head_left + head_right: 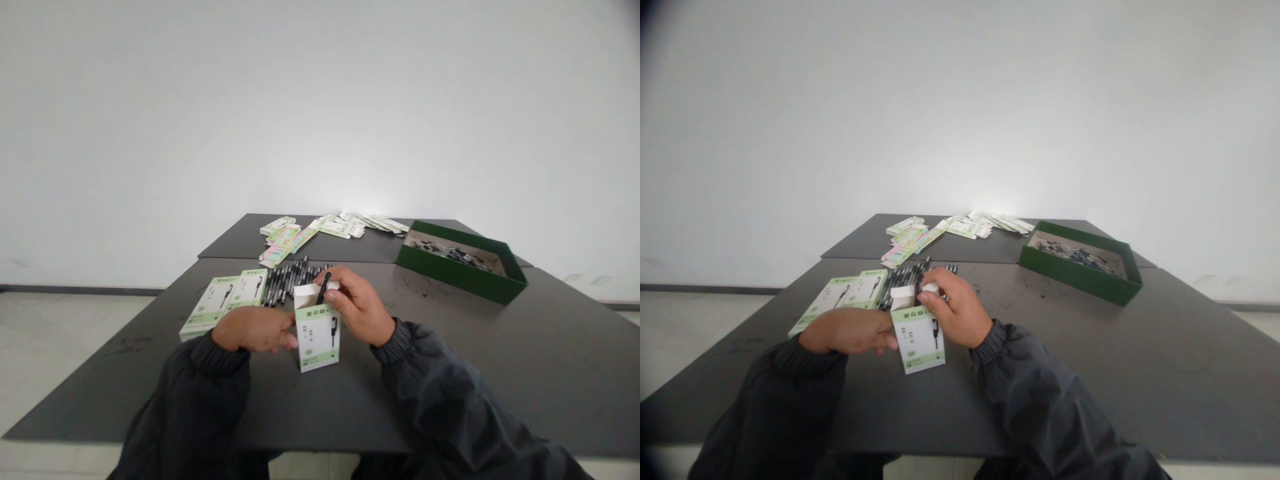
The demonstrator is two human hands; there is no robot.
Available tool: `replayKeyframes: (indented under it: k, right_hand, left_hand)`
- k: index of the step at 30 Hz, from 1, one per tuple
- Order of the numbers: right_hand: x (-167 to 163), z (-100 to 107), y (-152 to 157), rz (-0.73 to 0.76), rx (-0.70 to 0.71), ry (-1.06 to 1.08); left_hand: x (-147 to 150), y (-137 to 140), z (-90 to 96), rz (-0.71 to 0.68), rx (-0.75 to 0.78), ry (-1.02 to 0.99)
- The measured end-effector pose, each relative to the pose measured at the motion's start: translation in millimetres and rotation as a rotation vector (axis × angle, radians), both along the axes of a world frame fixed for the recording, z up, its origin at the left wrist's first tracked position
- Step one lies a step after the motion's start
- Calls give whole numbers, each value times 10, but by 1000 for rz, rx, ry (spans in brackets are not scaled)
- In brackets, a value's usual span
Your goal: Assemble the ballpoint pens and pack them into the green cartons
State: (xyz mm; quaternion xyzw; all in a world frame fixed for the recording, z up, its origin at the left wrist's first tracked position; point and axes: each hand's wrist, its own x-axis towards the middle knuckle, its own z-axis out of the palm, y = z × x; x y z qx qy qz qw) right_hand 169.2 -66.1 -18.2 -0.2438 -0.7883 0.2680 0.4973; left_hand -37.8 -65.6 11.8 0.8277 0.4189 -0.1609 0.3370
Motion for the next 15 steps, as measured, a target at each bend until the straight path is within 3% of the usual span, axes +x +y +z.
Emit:
replayKeyframes:
  k: [5, 15]
  right_hand:
    - [-27, 34, -13, 4, 26, -23]
    - [-4, -18, -46, 51, -63, -11]
  left_hand:
    - [32, -23, 29, 18, -4, 27]
    - [32, -40, 23, -13, -33, -11]
